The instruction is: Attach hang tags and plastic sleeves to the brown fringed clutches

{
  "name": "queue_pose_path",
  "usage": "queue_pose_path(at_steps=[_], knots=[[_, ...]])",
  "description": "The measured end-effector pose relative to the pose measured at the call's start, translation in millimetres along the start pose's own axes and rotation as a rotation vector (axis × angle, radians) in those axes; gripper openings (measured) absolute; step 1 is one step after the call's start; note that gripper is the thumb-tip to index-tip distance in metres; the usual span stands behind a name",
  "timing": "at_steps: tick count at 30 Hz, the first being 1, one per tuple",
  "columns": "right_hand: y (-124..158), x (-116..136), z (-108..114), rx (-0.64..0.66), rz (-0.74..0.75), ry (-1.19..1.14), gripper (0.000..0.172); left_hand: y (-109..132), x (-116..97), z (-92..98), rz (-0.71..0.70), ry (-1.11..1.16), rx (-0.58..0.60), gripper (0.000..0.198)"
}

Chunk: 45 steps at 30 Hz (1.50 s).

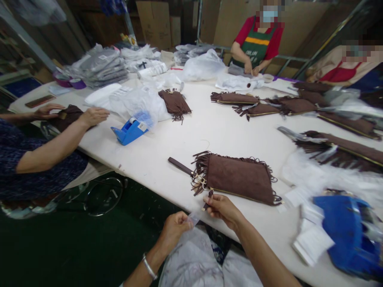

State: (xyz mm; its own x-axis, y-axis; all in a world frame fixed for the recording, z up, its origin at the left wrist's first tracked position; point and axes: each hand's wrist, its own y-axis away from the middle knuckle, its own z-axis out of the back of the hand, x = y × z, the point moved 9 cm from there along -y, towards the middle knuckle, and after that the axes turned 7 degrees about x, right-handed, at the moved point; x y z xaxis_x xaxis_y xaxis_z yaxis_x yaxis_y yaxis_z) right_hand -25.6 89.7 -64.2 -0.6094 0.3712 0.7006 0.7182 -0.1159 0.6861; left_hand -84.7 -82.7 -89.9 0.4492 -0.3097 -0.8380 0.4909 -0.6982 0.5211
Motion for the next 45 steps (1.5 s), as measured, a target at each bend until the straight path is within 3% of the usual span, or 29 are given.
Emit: queue_pose_path(at_steps=[2,7,13,21,34,45], knots=[[0.2,-2.9,-5.6,0.069,-0.004,-0.149,0.035,-2.9,3.3,-1.9,-0.012,0.007,0.011,0.031],[2.3,2.6,-12.1,0.137,0.068,-0.259,0.032,-8.0,4.9,-5.9,-0.034,0.020,0.018,0.032],[5.3,3.0,-12.8,0.093,0.086,-0.307,0.035,-6.9,-8.4,-12.3,-0.022,-0.017,-0.015,0.031],[3.4,-2.0,-10.7,0.035,0.113,-0.341,0.046,-4.6,-30.2,-19.1,-0.043,-0.231,-0.056,0.011],[0.9,-4.3,-4.0,-0.067,0.144,-0.221,0.045,-11.7,-28.2,-30.1,0.051,-0.056,-0.012,0.024],[0.4,-0.3,6.9,-0.163,0.180,-0.073,0.048,-4.7,-28.6,-40.8,0.143,0.053,-0.051,0.032]])
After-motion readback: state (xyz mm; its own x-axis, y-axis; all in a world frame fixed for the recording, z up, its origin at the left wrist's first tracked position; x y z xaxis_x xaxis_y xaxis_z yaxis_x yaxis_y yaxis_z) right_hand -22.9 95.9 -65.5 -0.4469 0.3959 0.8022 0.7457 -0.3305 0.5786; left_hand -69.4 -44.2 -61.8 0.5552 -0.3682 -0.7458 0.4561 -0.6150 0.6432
